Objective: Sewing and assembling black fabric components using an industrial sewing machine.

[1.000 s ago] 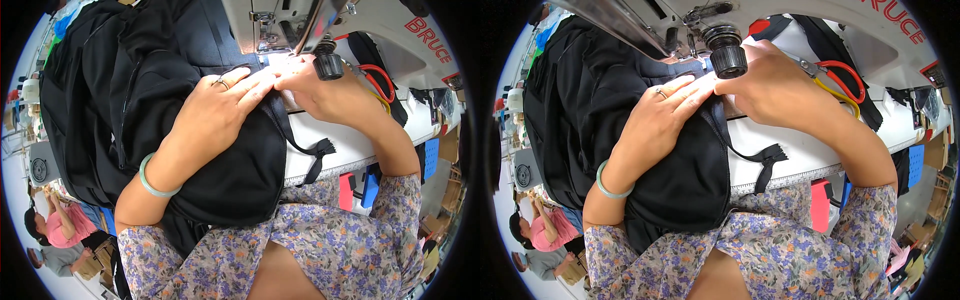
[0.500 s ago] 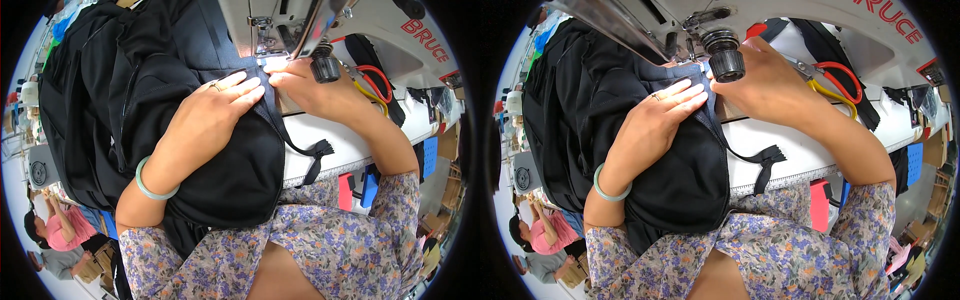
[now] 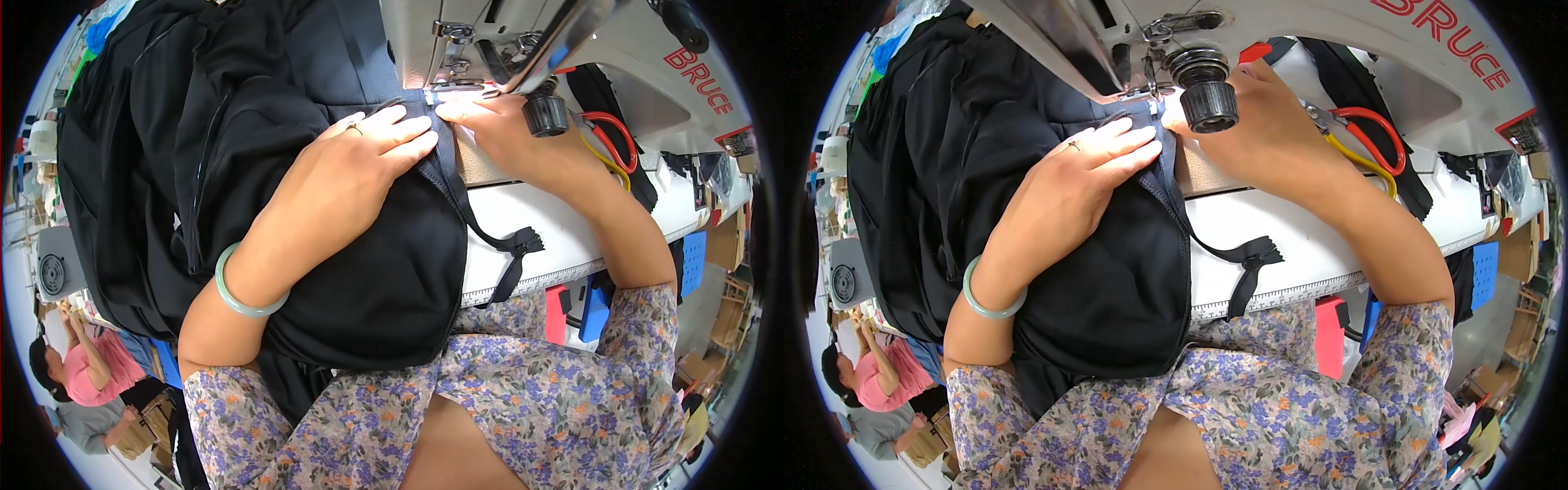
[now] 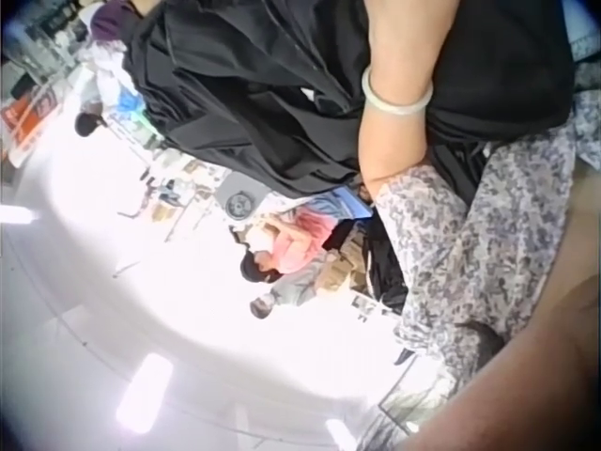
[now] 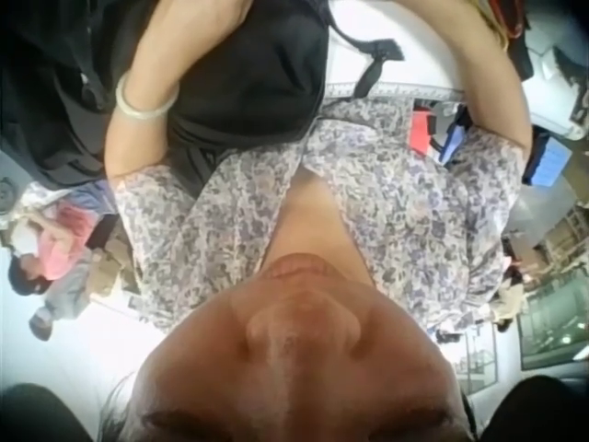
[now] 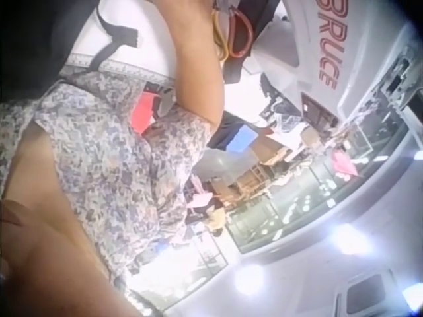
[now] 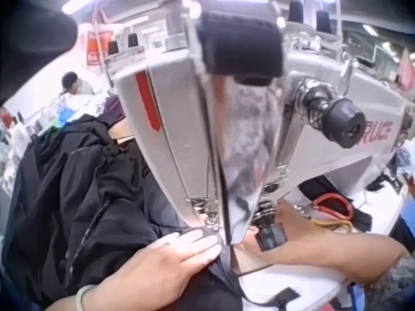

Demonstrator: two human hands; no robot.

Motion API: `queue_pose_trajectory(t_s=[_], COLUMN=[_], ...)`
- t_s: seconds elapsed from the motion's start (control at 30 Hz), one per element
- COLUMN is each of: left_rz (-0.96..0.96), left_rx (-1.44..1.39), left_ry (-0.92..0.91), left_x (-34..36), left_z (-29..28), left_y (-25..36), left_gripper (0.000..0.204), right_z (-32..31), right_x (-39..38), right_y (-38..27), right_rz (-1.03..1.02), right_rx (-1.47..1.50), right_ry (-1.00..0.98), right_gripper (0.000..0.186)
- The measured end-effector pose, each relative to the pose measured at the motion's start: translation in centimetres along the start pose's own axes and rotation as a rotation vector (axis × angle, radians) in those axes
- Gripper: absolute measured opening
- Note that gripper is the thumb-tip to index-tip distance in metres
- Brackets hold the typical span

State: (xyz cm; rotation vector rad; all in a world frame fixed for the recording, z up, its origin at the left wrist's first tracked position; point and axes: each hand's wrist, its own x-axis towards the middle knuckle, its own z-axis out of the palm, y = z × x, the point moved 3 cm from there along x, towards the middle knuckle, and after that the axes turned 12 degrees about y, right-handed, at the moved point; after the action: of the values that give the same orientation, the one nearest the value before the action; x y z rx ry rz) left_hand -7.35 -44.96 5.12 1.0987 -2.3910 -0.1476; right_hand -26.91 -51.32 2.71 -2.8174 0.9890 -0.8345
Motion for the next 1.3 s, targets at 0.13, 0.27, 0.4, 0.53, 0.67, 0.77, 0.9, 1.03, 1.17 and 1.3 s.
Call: queue_pose_trajectory(t_s=[0.13,0.27,0.4,0.53,0.67,0.77,0.9,1.03,1.17,1.3], left_rz=[0.002,0.056,-0.003,-0.006,0.003,0.015,0.022,0.079,0.052,0.109], left_rx=[0.009,0.05,0.0,-0.022,-0.032,-0.023,-0.004,0.076,0.035,0.018], left_ry=[-0.002,0.082,0.012,0.047,0.065,0.063,0.049,0.103,0.043,0.087], left_x=[0.1,-0.3,-0.2,-0.2,-0.2,0.0,0.2,-0.6,-0.2,-0.3], left_z=[0.0,0.0,0.0,0.0,0.3,0.5,0.2,0.2,0.1,-0.2], left_y=[-0.1,-0.5,-0.7,-0.8,-1.0,-1.2,-1.2,-1.5,-1.1,-0.8], left_gripper=[0.037,0.037,0.038,0.039,0.039,0.039,0.039,0.035,0.038,0.037], right_z=[1.9,-0.1,1.9,2.7,2.0,2.7,2.5,-1.0,-1.6,-2.4], right_x=[-0.6,0.4,-0.9,-1.9,-1.2,-1.5,-1.6,-0.8,-2.4,-0.7], right_y=[1.4,-0.4,1.7,2.8,2.1,2.7,3.5,2.1,0.6,-3.0], right_rz=[-0.021,-0.119,-0.073,-0.088,-0.06,-0.035,0.254,0.25,-0.073,-0.394], right_rx=[0.124,-0.021,-0.027,-0.067,-0.034,-0.028,0.205,-0.198,-0.17,-0.124], right_ry=[0.109,0.017,0.027,0.043,0.069,0.085,0.166,0.024,-0.028,0.002], right_gripper=[0.022,0.025,0.025,0.024,0.025,0.026,0.03,0.035,0.025,0.031])
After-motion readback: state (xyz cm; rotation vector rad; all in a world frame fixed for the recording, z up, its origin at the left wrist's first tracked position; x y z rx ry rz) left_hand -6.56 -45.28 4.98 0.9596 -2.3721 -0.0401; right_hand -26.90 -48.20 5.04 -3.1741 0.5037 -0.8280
